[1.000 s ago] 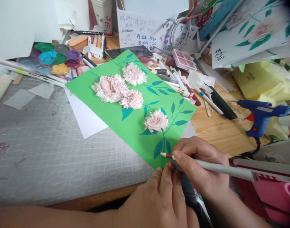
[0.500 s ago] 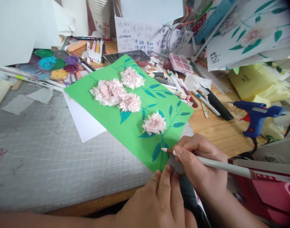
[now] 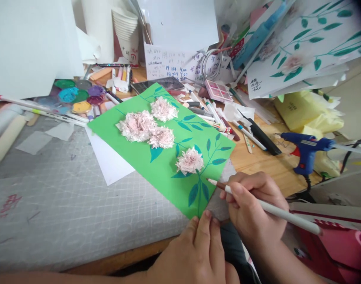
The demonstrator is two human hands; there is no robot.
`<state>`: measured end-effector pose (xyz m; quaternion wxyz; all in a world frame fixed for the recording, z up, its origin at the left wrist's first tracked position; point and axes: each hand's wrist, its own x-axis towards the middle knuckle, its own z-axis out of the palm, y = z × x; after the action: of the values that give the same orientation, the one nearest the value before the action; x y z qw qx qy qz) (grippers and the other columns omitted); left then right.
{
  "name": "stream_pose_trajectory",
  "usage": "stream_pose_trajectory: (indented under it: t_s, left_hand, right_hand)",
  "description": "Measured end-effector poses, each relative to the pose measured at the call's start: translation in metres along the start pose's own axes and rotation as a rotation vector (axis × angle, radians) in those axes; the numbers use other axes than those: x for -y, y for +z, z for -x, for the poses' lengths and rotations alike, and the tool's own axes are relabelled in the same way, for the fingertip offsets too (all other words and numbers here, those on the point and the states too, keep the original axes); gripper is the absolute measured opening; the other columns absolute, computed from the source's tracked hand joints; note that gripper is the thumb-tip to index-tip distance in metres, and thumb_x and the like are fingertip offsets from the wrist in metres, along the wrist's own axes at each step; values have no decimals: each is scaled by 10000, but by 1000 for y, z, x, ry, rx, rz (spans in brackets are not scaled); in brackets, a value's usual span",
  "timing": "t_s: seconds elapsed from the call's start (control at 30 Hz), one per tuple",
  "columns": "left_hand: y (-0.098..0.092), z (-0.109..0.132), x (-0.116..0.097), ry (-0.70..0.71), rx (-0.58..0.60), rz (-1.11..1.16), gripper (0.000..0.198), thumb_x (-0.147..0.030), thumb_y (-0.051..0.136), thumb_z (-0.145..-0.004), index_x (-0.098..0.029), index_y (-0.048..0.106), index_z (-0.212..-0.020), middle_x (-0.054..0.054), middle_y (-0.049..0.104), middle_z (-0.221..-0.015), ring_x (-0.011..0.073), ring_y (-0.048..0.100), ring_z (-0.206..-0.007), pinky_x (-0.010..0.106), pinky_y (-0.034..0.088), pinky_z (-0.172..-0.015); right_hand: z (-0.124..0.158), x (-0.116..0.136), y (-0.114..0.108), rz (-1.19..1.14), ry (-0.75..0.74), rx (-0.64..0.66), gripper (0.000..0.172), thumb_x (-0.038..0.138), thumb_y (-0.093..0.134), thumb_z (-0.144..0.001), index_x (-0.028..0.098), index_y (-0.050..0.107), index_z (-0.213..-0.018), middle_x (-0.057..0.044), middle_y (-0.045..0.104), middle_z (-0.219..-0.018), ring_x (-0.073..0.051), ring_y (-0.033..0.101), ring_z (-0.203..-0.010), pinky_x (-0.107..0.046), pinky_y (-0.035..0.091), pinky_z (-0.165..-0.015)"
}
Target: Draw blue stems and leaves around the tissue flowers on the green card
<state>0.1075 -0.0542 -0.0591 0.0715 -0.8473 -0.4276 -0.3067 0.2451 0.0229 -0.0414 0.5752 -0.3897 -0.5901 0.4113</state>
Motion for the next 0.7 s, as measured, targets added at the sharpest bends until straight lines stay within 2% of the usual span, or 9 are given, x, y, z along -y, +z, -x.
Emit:
stream_pose_trajectory:
  t_s: [0.07, 0.17, 0.27, 0.33, 0.47, 0.57, 0.6, 0.67, 0.7]
  left_hand:
    - [3, 1, -2, -18, -37, -8, 394, -151, 301, -947, -8, 661, -1016, 190, 743, -937, 223, 744, -722, 252, 615, -570]
    - [6, 1, -3, -34, -62, -12, 380, -155, 310, -945, -14, 659, -1001, 183, 744, -935, 228, 744, -723, 244, 604, -534]
    - [7, 2, -1, -10, -63, -25, 386, -194, 328, -964, 1, 658, -1015, 192, 742, -923, 221, 741, -733, 235, 603, -556]
    - [7, 3, 0, 16, -54, -36, 397, -240, 348, -981, 2, 660, -1024, 190, 742, -911, 210, 735, -719, 238, 604, -583]
    - [9, 7, 0, 36, -14, -29, 382, -265, 379, -986, -13, 658, -1054, 189, 737, -954, 204, 726, -735, 250, 604, -611]
    - [11, 7, -3, 19, -9, 0, 390, -233, 354, -981, 10, 649, -1063, 203, 733, -964, 214, 723, -738, 257, 601, -609]
    - [10, 4, -3, 11, -11, 11, 406, -224, 332, -980, 20, 649, -1049, 210, 731, -953, 220, 721, -724, 262, 596, -579]
    - [2, -5, 2, 33, -5, 42, 371, -160, 317, -953, -37, 666, -966, 178, 737, -923, 216, 714, -696, 265, 578, -523]
    - [-6, -11, 8, 53, 1, 63, 366, -142, 311, -937, -74, 667, -888, 159, 736, -872, 215, 702, -664, 277, 565, -495]
  right_hand:
    - [-3, 2, 0, 104, -31, 28, 161, 76, 634, -814, 229, 586, -814, 33, 575, -610, -133, 540, -538, -275, 441, -507]
    - [-10, 10, -1, 231, -173, 214, 245, 36, 682, -753, 235, 621, -881, 18, 616, -714, -138, 569, -616, -284, 462, -565]
    - [-17, 17, 1, 246, -244, 423, 241, 49, 644, -771, 219, 652, -942, -10, 653, -770, -159, 620, -691, -302, 507, -623]
    - [-19, 20, 5, 265, -243, 465, 220, 53, 593, -799, 190, 655, -960, -30, 666, -760, -163, 642, -692, -290, 518, -598]
    - [-14, 15, 12, 243, -282, 393, 207, 18, 607, -785, 177, 630, -916, -33, 627, -772, -154, 621, -679, -287, 509, -559]
    - [-7, 8, 12, 93, -258, 334, 169, 62, 630, -808, 190, 614, -916, -36, 597, -815, -193, 632, -750, -349, 536, -597]
    - [-6, 6, 12, 21, -243, 293, 126, 96, 625, -835, 192, 616, -917, -28, 591, -791, -195, 634, -733, -363, 541, -597]
    - [-8, 4, 13, -137, -230, 176, 23, 190, 618, -884, 189, 628, -904, -3, 577, -700, -182, 629, -648, -369, 543, -577]
    - [-10, 4, 13, -198, -232, 107, 52, 235, 623, -892, 185, 637, -899, 12, 568, -654, -174, 623, -603, -362, 541, -562]
